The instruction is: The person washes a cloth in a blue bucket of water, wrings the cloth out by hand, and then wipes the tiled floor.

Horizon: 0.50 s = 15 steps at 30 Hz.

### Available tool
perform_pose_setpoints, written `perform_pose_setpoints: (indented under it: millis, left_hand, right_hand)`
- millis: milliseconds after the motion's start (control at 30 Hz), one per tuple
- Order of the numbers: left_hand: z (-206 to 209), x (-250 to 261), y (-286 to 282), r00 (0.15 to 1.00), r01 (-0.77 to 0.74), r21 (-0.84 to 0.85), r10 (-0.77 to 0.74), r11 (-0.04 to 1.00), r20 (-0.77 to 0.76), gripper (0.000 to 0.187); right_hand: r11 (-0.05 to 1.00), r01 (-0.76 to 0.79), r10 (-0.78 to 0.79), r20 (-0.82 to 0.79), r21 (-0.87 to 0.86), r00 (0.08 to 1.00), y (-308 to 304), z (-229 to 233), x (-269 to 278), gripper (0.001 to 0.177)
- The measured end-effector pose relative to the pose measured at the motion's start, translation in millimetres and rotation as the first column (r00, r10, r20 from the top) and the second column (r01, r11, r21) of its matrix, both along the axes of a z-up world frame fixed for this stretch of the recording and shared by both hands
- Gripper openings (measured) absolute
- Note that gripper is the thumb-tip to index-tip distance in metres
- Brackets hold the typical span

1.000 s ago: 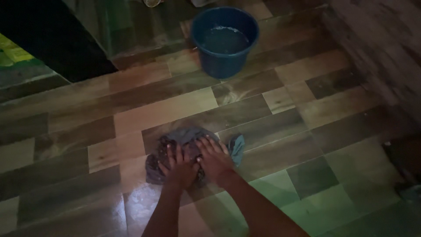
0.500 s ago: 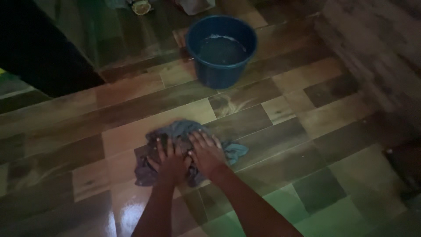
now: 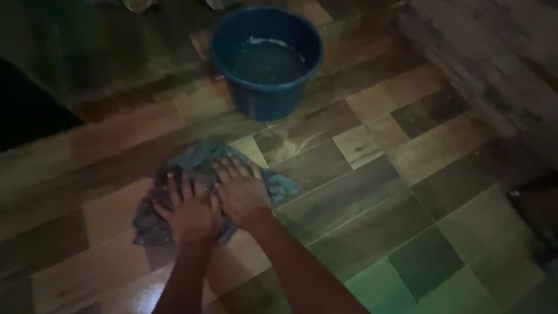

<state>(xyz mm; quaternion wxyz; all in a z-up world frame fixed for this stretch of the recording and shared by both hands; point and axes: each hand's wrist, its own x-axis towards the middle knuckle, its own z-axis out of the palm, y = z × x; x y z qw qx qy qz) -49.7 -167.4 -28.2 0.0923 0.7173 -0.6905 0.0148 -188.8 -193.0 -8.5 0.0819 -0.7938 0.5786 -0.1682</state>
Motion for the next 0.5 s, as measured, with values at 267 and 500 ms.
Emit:
perform_pose_setpoints:
  millis: [267,500]
  left_hand:
    - [13.9,-6.6,-4.1,0.997,-0.044,-0.075,0.039,0.996,-0.073,0.053]
    - [6.9,-0.1,-41.7,0.992,-0.104,-0.046,0.1,0.994,-0.072,0.051]
  right_hand:
    - [0.979,-0.014,0.026,0.053,-0.205,0.998,-6.9,5.1,4.5,0.049]
    - [0.96,0.024,0.019,0.151,-0.278,0.988,-45.0,-1.5,17.3,0.043]
